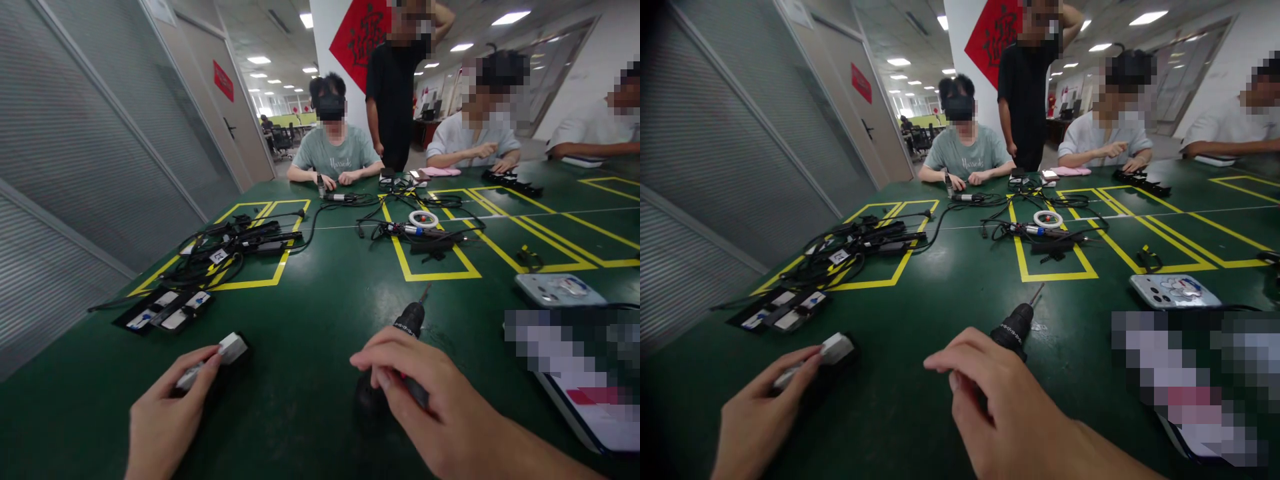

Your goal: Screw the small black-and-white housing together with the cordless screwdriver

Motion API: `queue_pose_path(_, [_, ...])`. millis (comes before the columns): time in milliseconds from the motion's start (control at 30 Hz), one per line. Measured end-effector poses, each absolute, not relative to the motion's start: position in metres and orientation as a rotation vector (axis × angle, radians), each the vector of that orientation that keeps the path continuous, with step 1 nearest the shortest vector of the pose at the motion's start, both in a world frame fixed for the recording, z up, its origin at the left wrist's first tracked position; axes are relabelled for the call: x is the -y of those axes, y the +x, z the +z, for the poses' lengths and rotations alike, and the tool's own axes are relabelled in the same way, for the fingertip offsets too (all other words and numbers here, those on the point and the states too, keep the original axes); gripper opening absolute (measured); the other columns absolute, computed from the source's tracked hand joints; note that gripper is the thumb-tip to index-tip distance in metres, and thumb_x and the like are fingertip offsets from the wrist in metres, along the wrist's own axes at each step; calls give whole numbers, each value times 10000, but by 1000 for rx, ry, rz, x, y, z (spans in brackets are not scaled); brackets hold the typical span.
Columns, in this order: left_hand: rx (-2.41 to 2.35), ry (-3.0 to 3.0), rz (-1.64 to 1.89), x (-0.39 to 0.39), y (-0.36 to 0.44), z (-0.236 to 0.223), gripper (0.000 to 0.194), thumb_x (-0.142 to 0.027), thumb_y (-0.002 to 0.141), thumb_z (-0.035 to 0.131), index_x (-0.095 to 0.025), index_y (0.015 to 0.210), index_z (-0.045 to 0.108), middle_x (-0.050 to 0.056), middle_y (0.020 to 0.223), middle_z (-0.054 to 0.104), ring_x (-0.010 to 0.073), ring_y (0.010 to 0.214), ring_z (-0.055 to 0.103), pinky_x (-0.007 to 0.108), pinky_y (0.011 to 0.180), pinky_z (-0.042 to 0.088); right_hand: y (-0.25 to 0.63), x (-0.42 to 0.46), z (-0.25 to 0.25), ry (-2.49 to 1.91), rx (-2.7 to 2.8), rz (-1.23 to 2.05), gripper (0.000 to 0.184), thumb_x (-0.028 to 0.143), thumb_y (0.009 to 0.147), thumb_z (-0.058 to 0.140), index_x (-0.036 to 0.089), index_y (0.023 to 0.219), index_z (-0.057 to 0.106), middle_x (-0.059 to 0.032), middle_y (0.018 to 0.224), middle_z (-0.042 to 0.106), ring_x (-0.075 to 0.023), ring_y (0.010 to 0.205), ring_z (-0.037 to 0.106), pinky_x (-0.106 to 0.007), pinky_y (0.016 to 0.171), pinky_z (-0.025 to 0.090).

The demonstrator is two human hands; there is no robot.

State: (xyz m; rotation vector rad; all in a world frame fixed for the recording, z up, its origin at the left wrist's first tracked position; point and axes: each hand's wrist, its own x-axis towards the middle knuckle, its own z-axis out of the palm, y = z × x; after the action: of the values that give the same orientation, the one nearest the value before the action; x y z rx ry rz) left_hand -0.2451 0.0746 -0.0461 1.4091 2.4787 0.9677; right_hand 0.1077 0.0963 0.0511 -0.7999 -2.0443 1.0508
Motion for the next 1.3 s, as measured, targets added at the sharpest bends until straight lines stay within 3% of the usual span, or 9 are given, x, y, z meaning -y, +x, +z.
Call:
queue_pose_path(100, [-2089, 1625, 1116, -104, -204, -44, 298, -463, 755, 551, -286, 988, 608, -44, 1075, 610, 209, 1011, 551, 339, 861, 459, 104, -113, 41, -942, 2065, 1046, 298, 87, 882, 396, 231, 1093, 550, 13, 1002, 536, -82, 818, 540, -228, 721, 450])
queue_pose_path(233, [-1680, 1795, 1166, -148, -137, -43, 227, -361, 804, 529, -213, 956, 612, 20, 1025, 616, 179, 961, 559, 296, 863, 430, 101, -136, 26, -1093, 2075, 892, 252, 165, 903, 415, 252, 1102, 542, 27, 987, 548, -87, 811, 540, -248, 754, 449])
queue_pose_path(467, [-1249, 1893, 1146, -196, -47, -42, 204, -288, 817, 526, -189, 976, 606, 27, 953, 626, 151, 884, 564, 265, 812, 425, 115, -165, -6, -1352, 2051, 494, 357, 195, 879, 446, 204, 1235, 444, -52, 1205, 481, -180, 1106, 458, -339, 952, 387])
queue_pose_path(767, [-1159, 1799, 1198, -200, -40, -42, 185, -260, 829, 488, -168, 874, 643, 51, 966, 602, 162, 946, 548, 286, 882, 402, 121, -184, -30, -1368, 2101, 400, 300, 144, 870, 451, 193, 1146, 557, -31, 1070, 601, -170, 997, 521, -306, 923, 404])
queue_pose_path(967, [-1354, 1447, 1098, -201, -38, -42, 366, -286, 747, 576, -203, 1103, 569, 52, 1051, 597, 173, 915, 567, 279, 802, 434, 121, -182, -27, -1393, 2135, 366, 303, 145, 871, 444, 196, 1153, 544, -18, 1092, 602, -139, 1000, 533, -261, 929, 412])
queue_pose_path(1067, [-1325, 1387, 979, -203, -41, -43, 311, -358, 735, 578, -153, 964, 620, 49, 882, 632, 162, 767, 575, 255, 683, 437, 122, -161, -16, -1482, 2149, 317, 381, 198, 848, 474, 157, 1226, 504, -86, 1173, 561, -215, 1083, 499, -355, 958, 406])
queue_pose_path(1167, [-1302, 1460, 1022, -202, -45, -47, 296, -390, 739, 571, -148, 900, 628, 33, 815, 624, 147, 711, 556, 246, 647, 425, 120, -118, -1, -1846, 2161, 214, 565, 321, 812, 497, 68, 1312, 429, -230, 1278, 457, -394, 1133, 441, -562, 903, 389])
queue_pose_path(1233, [-1303, 1537, 1072, -201, -47, -49, 279, -379, 739, 575, -158, 902, 628, 30, 836, 618, 146, 720, 550, 251, 657, 425, 115, -88, 7, -2124, 2229, 410, 781, 462, 762, 523, 109, 1408, 261, -246, 1330, 407, -420, 1044, 516, -575, 795, 455])
queue_pose_path(1300, [-1284, 1621, 1105, -201, -47, -51, 247, -355, 747, 575, -166, 897, 630, 34, 874, 611, 151, 758, 552, 263, 690, 430, 108, -68, 6, -2214, 2330, 708, 897, 458, 731, 552, 103, 1432, 118, -267, 1391, 304, -396, 1020, 552, -526, 789, 483])
